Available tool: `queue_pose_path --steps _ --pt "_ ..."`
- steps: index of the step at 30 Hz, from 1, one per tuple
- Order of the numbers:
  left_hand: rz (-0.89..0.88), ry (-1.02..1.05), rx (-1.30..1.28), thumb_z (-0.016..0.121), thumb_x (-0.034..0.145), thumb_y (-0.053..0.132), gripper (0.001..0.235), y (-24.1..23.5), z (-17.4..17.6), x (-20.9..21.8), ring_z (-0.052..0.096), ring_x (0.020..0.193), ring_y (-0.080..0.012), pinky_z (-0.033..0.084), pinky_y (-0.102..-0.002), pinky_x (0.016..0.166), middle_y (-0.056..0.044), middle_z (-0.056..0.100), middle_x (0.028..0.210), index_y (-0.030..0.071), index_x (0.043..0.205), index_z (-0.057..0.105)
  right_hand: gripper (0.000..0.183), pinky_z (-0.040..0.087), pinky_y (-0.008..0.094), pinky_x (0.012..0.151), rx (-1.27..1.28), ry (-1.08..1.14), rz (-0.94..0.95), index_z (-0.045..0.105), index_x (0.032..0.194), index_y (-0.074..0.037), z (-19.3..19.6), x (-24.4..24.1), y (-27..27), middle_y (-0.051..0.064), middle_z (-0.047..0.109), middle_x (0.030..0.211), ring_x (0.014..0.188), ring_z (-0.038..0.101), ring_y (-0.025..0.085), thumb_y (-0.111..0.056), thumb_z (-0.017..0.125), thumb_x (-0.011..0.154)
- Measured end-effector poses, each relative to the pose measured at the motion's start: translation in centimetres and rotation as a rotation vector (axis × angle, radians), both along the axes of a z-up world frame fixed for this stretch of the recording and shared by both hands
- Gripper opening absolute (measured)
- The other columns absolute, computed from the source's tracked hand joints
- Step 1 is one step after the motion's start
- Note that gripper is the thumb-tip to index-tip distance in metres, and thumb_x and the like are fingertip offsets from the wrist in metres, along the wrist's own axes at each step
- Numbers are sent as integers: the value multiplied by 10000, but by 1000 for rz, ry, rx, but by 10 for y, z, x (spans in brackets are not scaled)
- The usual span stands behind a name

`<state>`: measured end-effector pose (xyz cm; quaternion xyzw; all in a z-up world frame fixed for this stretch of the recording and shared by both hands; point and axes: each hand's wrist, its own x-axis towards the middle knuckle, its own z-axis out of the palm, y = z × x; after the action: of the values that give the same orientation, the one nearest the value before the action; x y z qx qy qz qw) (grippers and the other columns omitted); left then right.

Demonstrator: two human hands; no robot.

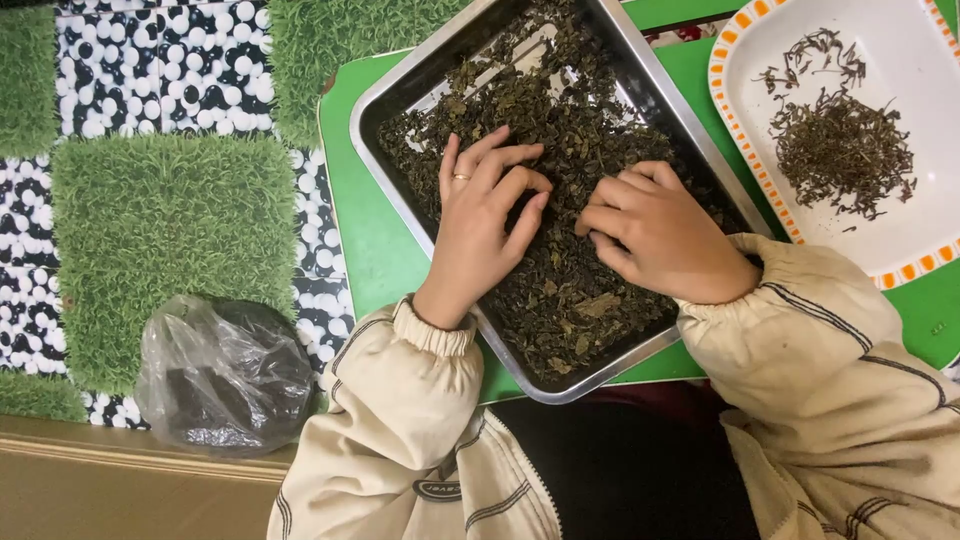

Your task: Sorting dried tea leaves by hand to remove stems and debris into a separate tray

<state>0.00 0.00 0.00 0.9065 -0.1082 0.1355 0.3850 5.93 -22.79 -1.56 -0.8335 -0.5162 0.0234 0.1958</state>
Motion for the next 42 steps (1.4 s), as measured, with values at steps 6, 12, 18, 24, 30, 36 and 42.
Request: queue_pose_path --steps 6,12,18,24,30,36,42 --pt "-6 3 41 642 987 163 32 2 1 -1 452 1360 -350 107 -653 1189 -65 627 1251 145 1000 665 227 392 485 1042 -37 -2 36 684 1087 -78 -3 -2 0 57 631 934 935 617 248 -238 705 927" --pt "3 11 49 635 997 150 37 6 0 -1 455 1351 -353 113 -648 1186 -70 624 1244 145 1012 668 160 378 478 1055 -41 -12 51 702 1047 -78 -6 -1 2 39 624 898 912 629 230 -210 690 957" --pt "-7 17 67 646 995 158 41 6 -2 -1 454 1353 -350 119 -644 1185 -73 627 1244 144 1025 670 80 387 468 1059 -40 -42 19 703 994 -116 -12 -3 2 8 629 870 899 637 200 -181 673 960" --pt "-1 13 74 643 998 160 51 8 0 -2 459 1347 -352 138 -648 1181 -77 629 1235 141 1030 678 141 395 479 1048 -25 10 70 728 1053 -149 -2 -3 5 17 653 887 900 623 193 -223 622 998" --pt "-3 5 77 646 995 165 54 8 -4 -1 465 1346 -344 150 -650 1181 -74 633 1236 141 1030 681 153 424 500 1015 -34 18 175 728 1028 -113 12 -9 11 53 642 895 900 618 234 -228 634 993" --pt "11 12 80 658 975 179 78 13 -6 0 468 1342 -345 120 -653 1182 -83 645 1259 142 1023 707 110 418 463 1035 -22 -27 112 718 968 -130 -7 -4 5 18 633 873 880 606 201 -219 653 973" --pt "219 -70 -34 579 1043 176 140 76 17 -25 512 1346 -326 253 -556 1216 -75 614 1336 127 1157 644 205 444 443 1003 112 -125 88 732 1147 -89 18 -8 -22 53 702 973 909 617 228 -187 694 971"
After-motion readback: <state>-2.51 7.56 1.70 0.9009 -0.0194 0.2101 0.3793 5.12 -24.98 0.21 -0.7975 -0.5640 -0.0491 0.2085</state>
